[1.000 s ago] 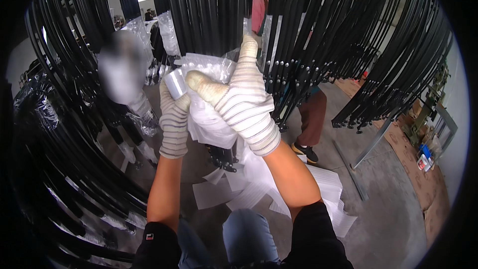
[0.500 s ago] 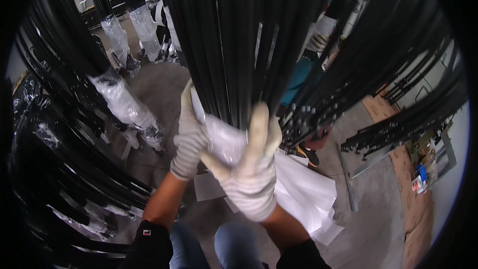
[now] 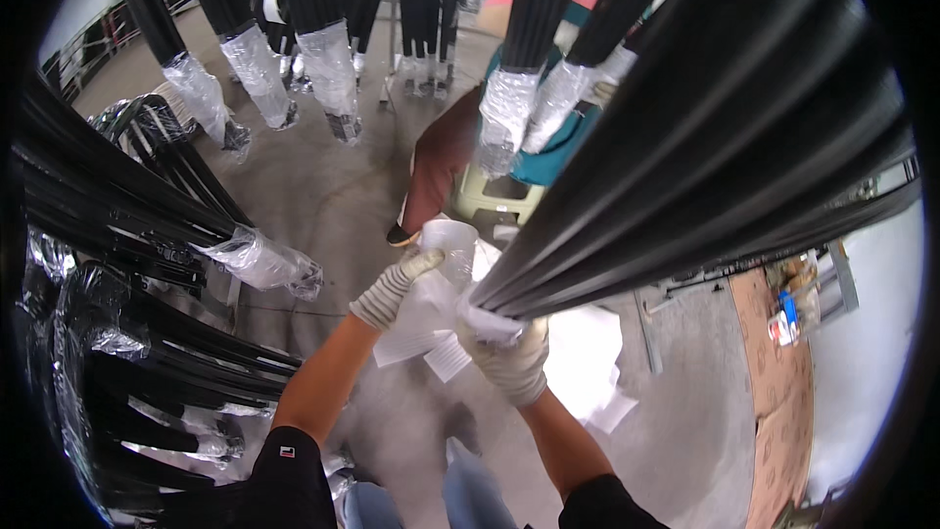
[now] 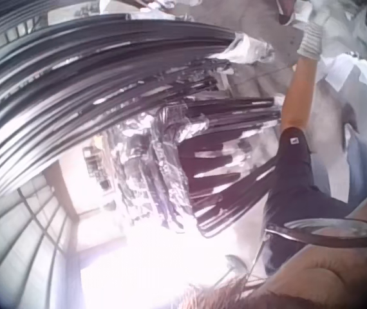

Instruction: The person wraps white foam around the joints and ends of black curved metal rods hanging on a rack, then uses a roll of clear plastic film to wrap over the foam to secure it.

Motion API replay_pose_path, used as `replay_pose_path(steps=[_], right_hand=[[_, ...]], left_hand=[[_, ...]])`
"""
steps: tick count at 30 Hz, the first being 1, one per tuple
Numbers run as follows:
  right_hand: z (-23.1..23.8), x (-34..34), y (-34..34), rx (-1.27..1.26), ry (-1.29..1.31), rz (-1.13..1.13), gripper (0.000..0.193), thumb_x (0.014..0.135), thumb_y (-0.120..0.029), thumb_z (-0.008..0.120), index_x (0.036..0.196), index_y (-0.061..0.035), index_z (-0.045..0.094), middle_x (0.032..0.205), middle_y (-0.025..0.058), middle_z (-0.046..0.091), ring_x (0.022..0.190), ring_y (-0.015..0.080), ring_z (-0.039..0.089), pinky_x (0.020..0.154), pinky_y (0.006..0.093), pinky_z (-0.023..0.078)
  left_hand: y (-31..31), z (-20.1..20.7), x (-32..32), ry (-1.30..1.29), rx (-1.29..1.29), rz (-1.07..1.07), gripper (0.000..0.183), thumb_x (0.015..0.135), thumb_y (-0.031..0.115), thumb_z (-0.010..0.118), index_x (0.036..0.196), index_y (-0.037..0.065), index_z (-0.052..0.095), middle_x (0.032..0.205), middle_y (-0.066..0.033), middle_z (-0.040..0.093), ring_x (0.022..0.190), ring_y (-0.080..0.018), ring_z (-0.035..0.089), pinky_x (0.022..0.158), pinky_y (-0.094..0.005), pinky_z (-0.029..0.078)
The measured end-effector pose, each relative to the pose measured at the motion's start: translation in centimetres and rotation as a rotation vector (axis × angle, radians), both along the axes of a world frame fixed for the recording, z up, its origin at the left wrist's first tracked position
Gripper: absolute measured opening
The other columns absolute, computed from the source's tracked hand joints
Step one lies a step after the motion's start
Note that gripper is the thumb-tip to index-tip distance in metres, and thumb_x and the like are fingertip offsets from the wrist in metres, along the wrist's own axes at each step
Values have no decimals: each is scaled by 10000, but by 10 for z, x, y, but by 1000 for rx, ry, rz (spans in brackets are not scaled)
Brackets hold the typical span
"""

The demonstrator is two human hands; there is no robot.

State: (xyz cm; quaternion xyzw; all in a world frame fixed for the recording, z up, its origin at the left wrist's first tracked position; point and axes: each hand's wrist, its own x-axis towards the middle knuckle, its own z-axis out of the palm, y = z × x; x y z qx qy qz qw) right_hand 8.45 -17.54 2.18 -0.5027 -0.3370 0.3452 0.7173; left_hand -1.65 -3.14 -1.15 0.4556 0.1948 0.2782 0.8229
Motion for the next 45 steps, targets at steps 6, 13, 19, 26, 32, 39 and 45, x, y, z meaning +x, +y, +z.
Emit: replay_pose_path(steps=[6,13,19,26,32,39,45], right_hand=[[-61,34,2,189,-921,-350,738,600,-68,742,1210,-73,326,977,130,544,798,241,591,693,322,488],[-7,-15,3,315,-1061,-423,822,637,-41,701,1299,-233,253,1076,97,475,926,208,535,762,317,469],[1,-25,-25,223,-1158,-420,973,613,-90,718,1362,-236,114,1163,151,432,1003,310,503,820,417,419],[8,-6,-48,181,-1157,-369,998,594,-118,741,1361,-248,115,1140,147,452,973,314,518,780,403,456],[1,7,-46,191,-1153,-344,1010,587,-130,748,1361,-255,112,1152,167,426,935,323,531,766,404,465],[-23,23,-43,212,-878,-221,829,560,-197,771,1265,-189,336,947,165,462,716,311,551,583,381,485],[12,-4,-41,154,-938,-270,685,596,-241,753,1202,-177,440,1065,170,452,782,312,567,628,343,493]], left_hand=[[-5,5,-59,-227,-90,112,507,620,174,740,1051,26,517,883,-58,586,779,-150,584,677,-266,496],[-37,69,-106,44,600,234,788,514,88,798,1168,46,361,1048,-58,502,944,-159,511,824,-292,454],[-19,74,-97,212,292,226,778,495,49,801,1154,68,388,1017,-60,527,907,-171,531,801,-298,477],[-39,44,-120,208,580,107,781,502,123,821,1156,76,397,1041,-50,505,926,-158,504,809,-304,449],[-105,56,-103,-24,-8,383,764,513,137,827,1155,80,417,1001,-51,526,894,-165,521,813,-319,454],[-125,101,-98,486,1192,326,751,589,222,766,1196,71,350,884,-30,577,871,-206,551,989,-404,251],[-167,119,-84,236,574,18,964,416,218,861,1206,63,330,1099,-70,500,999,-176,511,875,-319,441]])
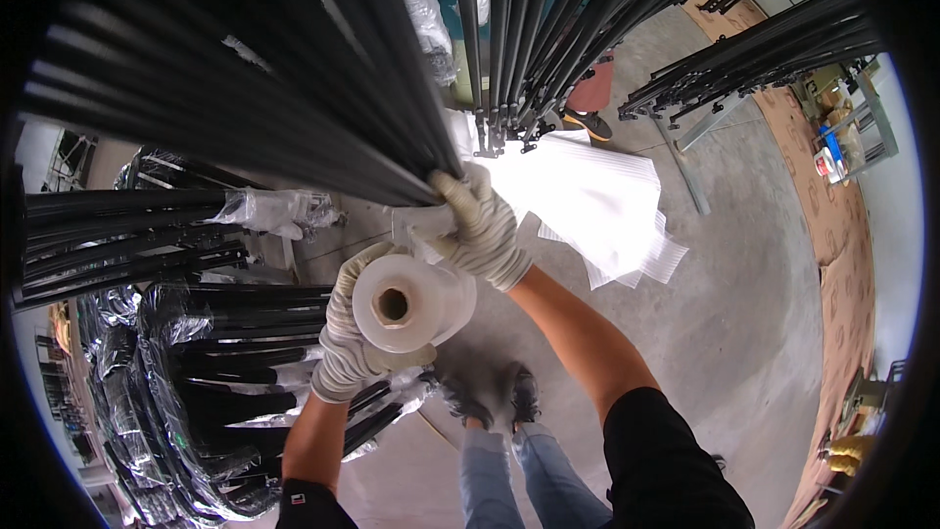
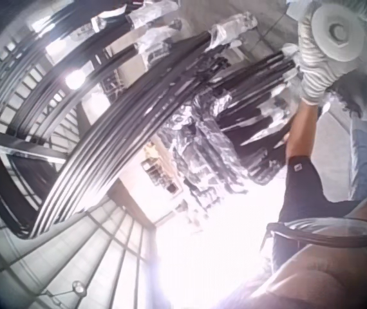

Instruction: The person wraps white foam around the joints and ends of black curved metal rods hanging on a rack, then uses a roll of clear plastic film to wrap over the foam to secure it.

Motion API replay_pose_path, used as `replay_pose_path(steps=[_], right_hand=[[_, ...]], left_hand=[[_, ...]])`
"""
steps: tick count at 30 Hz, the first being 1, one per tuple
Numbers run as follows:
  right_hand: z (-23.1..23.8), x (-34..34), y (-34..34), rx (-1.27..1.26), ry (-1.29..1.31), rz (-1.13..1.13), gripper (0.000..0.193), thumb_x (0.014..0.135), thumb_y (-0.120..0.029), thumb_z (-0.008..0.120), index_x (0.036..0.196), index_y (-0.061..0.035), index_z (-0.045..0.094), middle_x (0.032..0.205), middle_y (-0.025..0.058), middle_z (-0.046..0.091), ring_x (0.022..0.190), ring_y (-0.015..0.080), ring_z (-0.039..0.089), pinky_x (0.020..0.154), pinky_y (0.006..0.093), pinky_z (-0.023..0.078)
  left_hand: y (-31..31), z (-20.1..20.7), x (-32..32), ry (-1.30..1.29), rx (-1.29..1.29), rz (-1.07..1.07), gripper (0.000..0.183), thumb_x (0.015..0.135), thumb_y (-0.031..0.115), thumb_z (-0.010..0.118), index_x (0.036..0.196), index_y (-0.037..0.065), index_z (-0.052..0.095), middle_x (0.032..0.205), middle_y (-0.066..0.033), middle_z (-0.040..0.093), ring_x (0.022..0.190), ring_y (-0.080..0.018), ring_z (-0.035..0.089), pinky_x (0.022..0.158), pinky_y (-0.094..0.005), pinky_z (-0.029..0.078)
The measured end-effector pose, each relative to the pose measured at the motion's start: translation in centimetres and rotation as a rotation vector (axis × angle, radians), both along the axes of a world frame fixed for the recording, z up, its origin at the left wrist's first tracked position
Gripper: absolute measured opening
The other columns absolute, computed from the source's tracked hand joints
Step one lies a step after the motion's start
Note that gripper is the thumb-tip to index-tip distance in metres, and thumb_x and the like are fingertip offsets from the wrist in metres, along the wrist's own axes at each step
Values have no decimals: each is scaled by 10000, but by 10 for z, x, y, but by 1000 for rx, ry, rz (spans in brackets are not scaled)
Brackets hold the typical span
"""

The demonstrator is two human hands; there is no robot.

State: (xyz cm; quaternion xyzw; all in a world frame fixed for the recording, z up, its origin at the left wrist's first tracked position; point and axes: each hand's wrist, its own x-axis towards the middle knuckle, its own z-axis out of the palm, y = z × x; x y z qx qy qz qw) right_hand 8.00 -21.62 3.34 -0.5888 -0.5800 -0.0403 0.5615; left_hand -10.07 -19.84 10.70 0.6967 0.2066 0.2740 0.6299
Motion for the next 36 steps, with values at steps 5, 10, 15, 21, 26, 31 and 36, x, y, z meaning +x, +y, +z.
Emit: replay_pose_path(steps=[5,10,15,21,26,31,36], right_hand=[[19,-31,6,-173,911,277,485,756,-211,651,1159,-48,437,949,50,520,829,132,536,728,226,446],[36,-27,-39,0,1548,739,560,768,-165,635,1238,1,378,1072,70,527,974,115,501,857,245,409],[47,-38,-64,-133,1210,603,771,619,-201,769,1264,-58,372,1229,62,425,1122,151,410,967,326,328],[62,-24,-62,-187,1311,617,869,534,-244,838,1241,-70,364,1152,43,465,1089,157,428,944,316,335],[69,-12,-63,-274,937,625,1036,501,-243,850,1320,-74,238,1182,60,450,1113,162,412,977,309,300],[48,-13,-65,-135,1067,648,1099,473,-277,852,1327,-40,204,1185,77,447,1123,187,425,963,317,328],[22,5,-73,-204,964,687,1024,465,-354,823,1263,26,306,1165,119,482,1065,220,482,929,355,391]], left_hand=[[-7,10,40,-141,41,61,704,564,68,757,1156,62,377,1025,-72,542,929,-165,545,809,-298,452],[-16,5,43,-220,16,180,671,542,64,750,1118,43,407,1026,-87,551,942,-192,549,830,-309,442],[-21,4,39,-329,-292,107,792,571,129,801,1224,87,355,1131,-48,504,1012,-166,509,877,-313,449],[-8,16,30,-302,-587,-97,724,638,146,763,1251,74,383,1183,-63,491,1086,-166,476,945,-323,387],[-16,0,36,-207,-93,-14,783,699,138,688,1325,29,229,1234,-111,423,1122,-259,447,944,-332,365],[-2,-16,41,-28,450,24,901,666,207,683,1353,14,132,1289,-174,357,1216,-327,328,1026,-385,221],[16,-46,27,-483,89,-247,684,729,153,653,1289,-32,306,1290,-212,370,1173,-310,391,992,-369,291]])
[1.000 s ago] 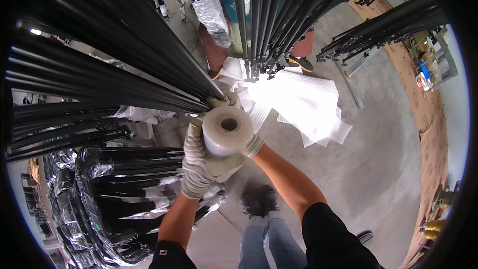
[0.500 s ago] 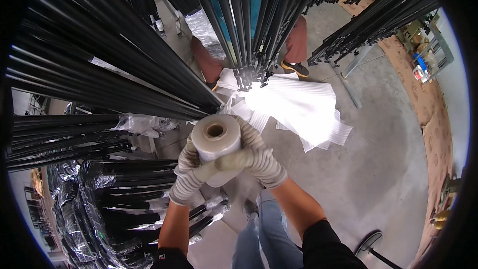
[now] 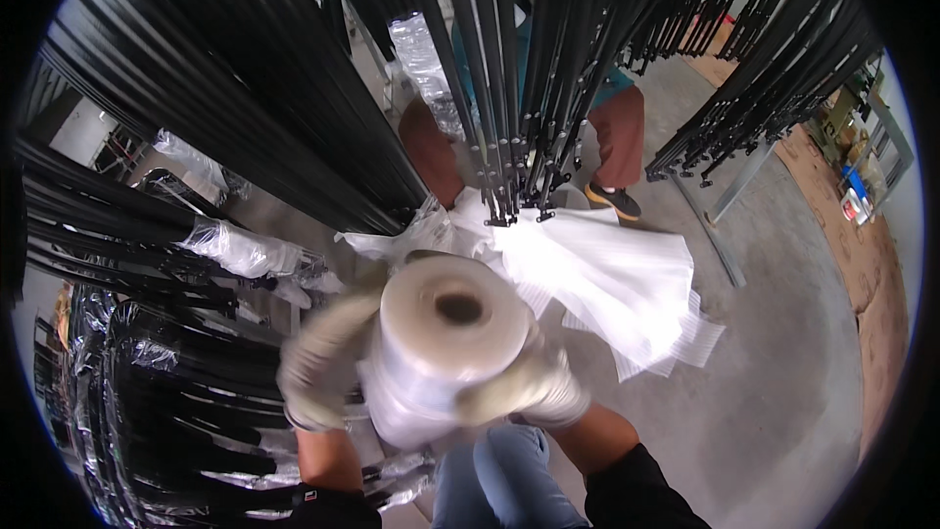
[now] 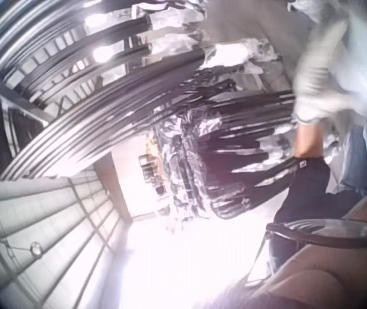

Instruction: The person wraps white foam around the joints and ends of black curved metal rods hanging on a rack, then uses a roll of clear plastic film to wrap over the foam to secure it.

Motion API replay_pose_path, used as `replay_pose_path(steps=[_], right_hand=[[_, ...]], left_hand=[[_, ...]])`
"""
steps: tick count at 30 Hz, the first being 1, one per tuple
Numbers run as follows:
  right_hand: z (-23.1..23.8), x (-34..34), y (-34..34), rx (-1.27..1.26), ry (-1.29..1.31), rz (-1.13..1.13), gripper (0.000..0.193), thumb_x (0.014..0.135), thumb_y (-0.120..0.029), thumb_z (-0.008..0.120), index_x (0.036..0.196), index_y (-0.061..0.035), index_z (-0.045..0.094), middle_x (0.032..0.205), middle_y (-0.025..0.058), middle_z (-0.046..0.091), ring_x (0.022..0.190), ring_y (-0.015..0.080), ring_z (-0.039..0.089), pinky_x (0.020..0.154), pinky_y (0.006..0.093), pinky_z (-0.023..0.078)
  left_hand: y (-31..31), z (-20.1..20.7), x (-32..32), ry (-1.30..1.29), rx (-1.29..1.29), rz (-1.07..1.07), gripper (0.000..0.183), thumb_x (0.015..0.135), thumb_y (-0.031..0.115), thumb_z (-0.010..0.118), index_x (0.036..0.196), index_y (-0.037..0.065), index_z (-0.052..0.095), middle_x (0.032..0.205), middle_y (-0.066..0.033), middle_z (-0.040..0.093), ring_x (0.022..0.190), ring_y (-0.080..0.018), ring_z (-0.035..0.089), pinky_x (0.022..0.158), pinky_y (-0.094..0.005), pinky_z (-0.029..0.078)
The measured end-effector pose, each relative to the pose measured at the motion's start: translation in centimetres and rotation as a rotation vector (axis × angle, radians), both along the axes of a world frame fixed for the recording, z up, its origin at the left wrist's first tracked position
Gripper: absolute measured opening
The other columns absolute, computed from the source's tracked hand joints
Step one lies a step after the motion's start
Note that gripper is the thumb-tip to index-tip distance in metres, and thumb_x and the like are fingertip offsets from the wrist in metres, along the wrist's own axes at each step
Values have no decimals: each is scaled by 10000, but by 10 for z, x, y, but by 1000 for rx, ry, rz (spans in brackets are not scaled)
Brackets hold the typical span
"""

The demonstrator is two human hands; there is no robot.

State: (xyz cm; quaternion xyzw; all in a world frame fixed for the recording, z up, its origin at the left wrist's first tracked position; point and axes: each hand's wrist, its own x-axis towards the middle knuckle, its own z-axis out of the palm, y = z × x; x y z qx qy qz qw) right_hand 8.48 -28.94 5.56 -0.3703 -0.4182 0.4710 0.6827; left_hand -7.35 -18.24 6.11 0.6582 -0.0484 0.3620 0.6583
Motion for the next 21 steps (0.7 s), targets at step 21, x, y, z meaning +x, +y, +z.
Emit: replay_pose_path(steps=[21], right_hand=[[-5,84,3,280,342,-22,521,674,-287,690,1063,-1,494,909,118,591,795,203,603,719,334,523]], left_hand=[[123,-41,75,-85,-24,-583,893,564,394,750,1200,-103,366,1166,-198,479,1075,-287,482,928,-375,393]])
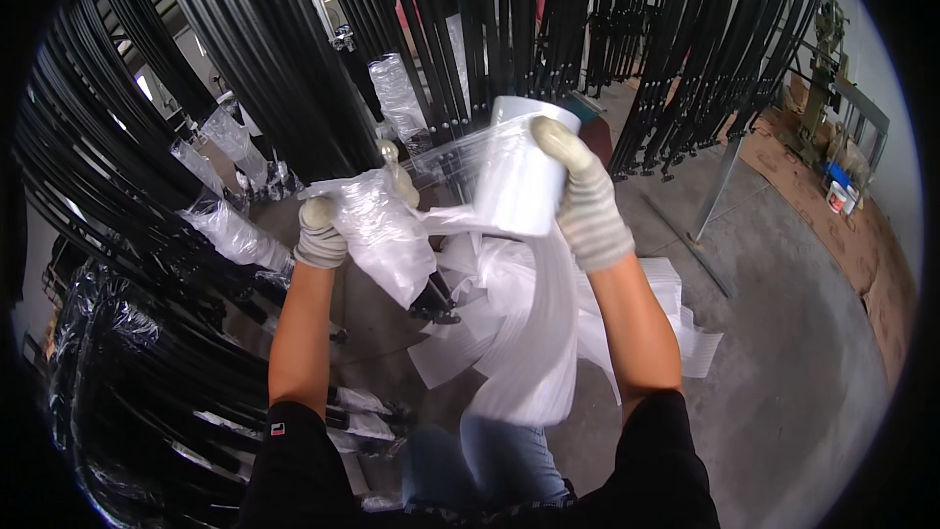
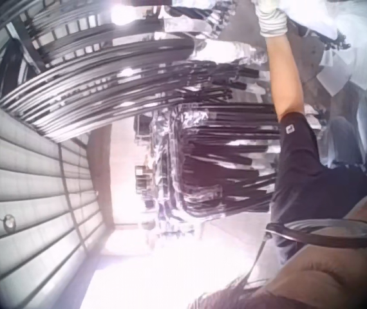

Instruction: The person wraps white foam around the joints and ends of black curved metal rods hanging on a rack, then uses a roll of clear plastic film to wrap over the foam to secure it.

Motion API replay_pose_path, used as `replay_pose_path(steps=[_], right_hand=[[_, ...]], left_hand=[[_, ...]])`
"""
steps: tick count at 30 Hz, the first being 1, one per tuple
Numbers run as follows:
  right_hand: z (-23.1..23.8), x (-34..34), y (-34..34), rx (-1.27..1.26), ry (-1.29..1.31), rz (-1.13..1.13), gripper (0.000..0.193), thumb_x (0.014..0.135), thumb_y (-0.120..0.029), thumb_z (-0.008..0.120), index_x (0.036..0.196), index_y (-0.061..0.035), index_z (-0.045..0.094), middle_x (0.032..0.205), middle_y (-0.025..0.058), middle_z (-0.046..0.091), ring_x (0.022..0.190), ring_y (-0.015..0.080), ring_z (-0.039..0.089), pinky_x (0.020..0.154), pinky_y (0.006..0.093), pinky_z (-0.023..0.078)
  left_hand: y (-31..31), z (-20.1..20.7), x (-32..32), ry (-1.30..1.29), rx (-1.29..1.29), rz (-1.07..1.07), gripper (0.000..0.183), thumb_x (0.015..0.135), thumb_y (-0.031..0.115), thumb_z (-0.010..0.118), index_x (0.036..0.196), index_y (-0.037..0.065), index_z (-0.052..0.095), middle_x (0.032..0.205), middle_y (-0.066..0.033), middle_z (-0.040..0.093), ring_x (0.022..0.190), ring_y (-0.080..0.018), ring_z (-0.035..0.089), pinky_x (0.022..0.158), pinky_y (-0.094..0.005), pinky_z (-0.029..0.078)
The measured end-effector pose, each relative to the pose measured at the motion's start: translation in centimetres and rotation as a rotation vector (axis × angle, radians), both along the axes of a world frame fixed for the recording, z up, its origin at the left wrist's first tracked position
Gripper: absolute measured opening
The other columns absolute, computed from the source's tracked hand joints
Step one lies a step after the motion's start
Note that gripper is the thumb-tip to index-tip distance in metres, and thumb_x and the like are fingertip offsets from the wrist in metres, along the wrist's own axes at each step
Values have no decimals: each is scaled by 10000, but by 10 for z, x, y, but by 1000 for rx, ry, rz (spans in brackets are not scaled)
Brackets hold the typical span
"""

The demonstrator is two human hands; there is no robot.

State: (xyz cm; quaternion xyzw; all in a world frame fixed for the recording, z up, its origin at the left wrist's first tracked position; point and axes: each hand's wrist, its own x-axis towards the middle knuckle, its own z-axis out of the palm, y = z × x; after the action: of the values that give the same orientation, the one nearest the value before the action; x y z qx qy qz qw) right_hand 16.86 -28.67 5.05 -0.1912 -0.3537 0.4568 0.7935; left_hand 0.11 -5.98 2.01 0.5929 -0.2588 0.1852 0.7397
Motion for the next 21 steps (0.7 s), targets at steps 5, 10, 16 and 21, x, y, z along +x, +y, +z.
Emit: replay_pose_path(steps=[5,10,16,21], right_hand=[[-25,16,30,-121,-497,-359,612,576,-248,780,1052,-9,479,909,81,576,839,167,559,750,305,475],[-18,-8,36,-220,-494,-232,597,594,-298,765,1048,-19,495,897,88,580,798,180,566,722,293,472],[-1,2,28,-262,-620,-281,565,581,-291,770,1026,-36,532,887,72,597,779,160,573,704,282,468],[7,27,21,-317,-644,-300,548,564,-274,780,1011,-54,552,889,73,608,764,170,592,705,306,488]], left_hand=[[-30,21,-34,-32,-194,-268,1013,490,478,792,1217,-43,315,1142,-227,469,1050,-309,486,898,-408,412],[-35,19,-60,48,-309,-189,1144,424,667,705,1226,-53,323,1128,-225,479,1022,-328,498,873,-434,425],[-10,-25,-54,335,-408,144,484,796,334,488,1139,-3,435,1063,-152,520,979,-227,508,846,-351,437],[-8,-36,-34,425,-327,44,376,844,345,487,990,-1,473,923,-108,545,833,-198,531,719,-333,457]])
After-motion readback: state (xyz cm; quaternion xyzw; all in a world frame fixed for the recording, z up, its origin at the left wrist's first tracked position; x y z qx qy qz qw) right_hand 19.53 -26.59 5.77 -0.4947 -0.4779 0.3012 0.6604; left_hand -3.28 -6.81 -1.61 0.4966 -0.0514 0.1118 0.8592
